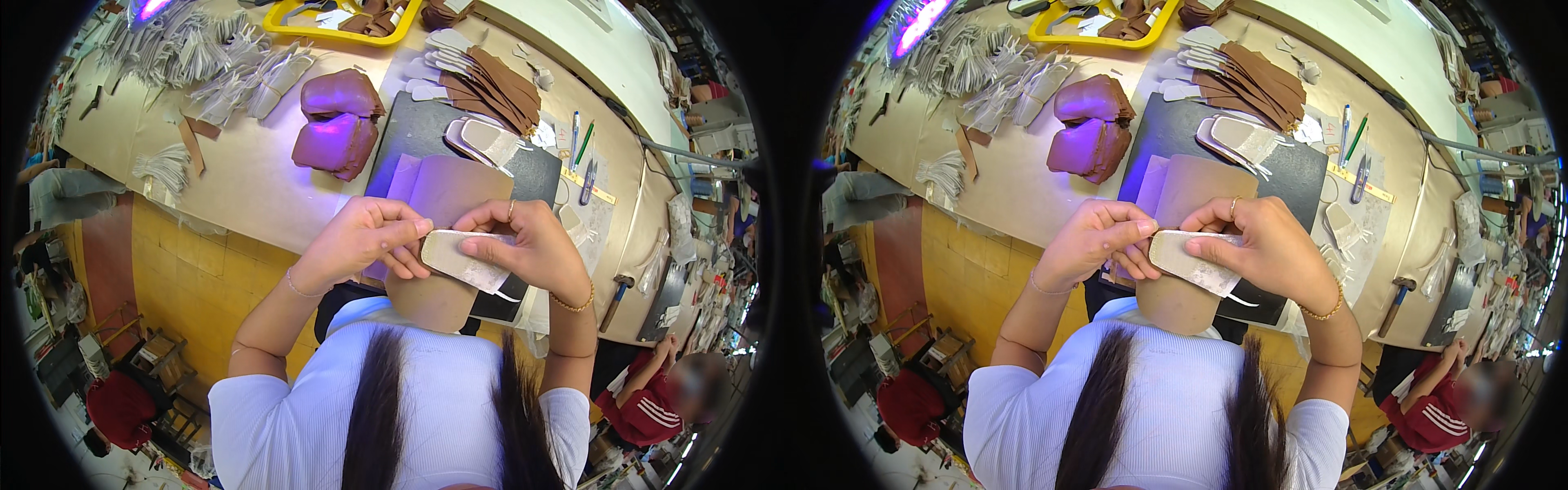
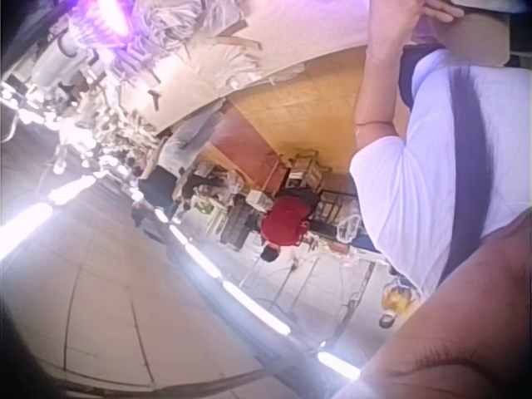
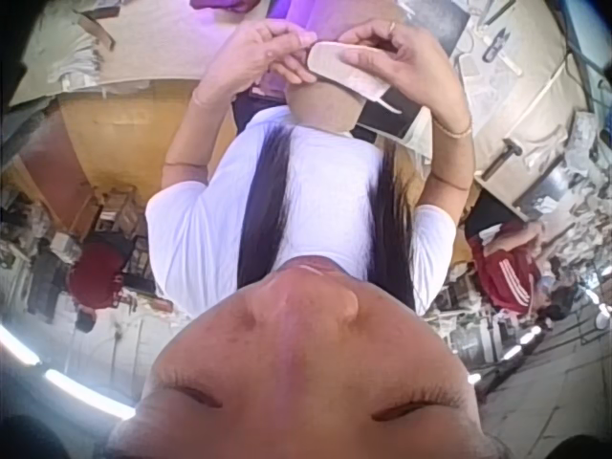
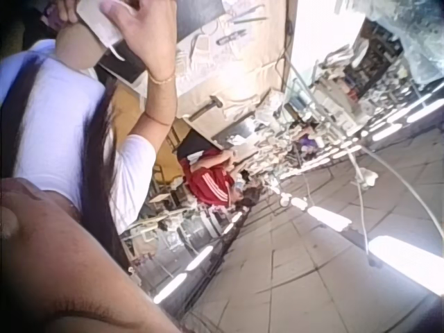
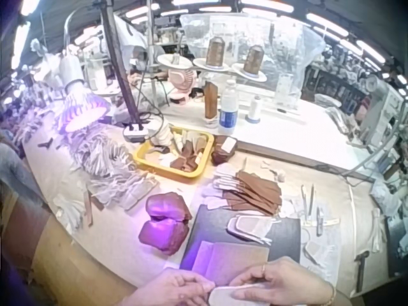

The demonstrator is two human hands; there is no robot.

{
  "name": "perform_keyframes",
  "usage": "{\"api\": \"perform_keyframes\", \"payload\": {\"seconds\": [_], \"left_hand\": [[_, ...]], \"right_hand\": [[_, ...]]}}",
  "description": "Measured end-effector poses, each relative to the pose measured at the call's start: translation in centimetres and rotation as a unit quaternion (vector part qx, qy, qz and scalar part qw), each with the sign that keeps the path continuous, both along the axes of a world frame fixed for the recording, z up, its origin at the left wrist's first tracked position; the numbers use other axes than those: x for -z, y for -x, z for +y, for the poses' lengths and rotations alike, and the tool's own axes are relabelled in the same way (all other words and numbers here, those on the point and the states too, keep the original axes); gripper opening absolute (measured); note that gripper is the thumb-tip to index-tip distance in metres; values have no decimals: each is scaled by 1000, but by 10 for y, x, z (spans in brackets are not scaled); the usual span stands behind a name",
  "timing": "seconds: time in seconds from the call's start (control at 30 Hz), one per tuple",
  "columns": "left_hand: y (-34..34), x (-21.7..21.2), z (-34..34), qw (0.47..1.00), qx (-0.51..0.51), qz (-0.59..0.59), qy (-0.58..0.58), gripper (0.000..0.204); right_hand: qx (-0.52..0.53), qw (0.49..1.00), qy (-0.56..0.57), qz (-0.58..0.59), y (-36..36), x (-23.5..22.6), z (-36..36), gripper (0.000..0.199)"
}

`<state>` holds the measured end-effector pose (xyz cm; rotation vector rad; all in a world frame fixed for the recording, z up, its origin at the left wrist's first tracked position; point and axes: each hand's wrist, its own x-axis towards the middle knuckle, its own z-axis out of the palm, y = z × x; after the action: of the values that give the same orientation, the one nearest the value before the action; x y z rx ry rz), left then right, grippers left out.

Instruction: The person repeatedly picks up small brown leather pieces and white foam inserts, aligns them, and presses them together by hand. The assembled units are placed on the table. The person continues this repetitive assembly process throughout the clip.

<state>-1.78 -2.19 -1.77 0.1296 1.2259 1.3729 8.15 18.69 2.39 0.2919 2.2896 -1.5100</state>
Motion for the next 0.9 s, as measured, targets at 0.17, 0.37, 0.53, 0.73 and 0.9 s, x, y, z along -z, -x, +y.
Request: {"api": "perform_keyframes", "payload": {"seconds": [0.17, 0.37, 0.53, 0.73, 0.9], "left_hand": [[0, -2, 0, 1000, 3, -3, 4, 26], [-1, 1, 1, 1000, -1, 6, -7, 18], [-2, 4, 6, 1000, -9, 14, 27, 14], [-3, 15, 5, 1000, -6, -6, 25, 13], [-2, 16, 3, 1000, 4, -5, 18, 16]], "right_hand": [[1, 1000, -10, -2, 1, -2, -2, 22], [17, 999, -17, 25, -1, 0, -4, 25], [105, 992, 40, 48, -15, 4, -2, 39], [159, 978, 117, 71, -29, 18, 7, 53], [193, 972, 127, 51, -26, 16, 4, 60]]}}
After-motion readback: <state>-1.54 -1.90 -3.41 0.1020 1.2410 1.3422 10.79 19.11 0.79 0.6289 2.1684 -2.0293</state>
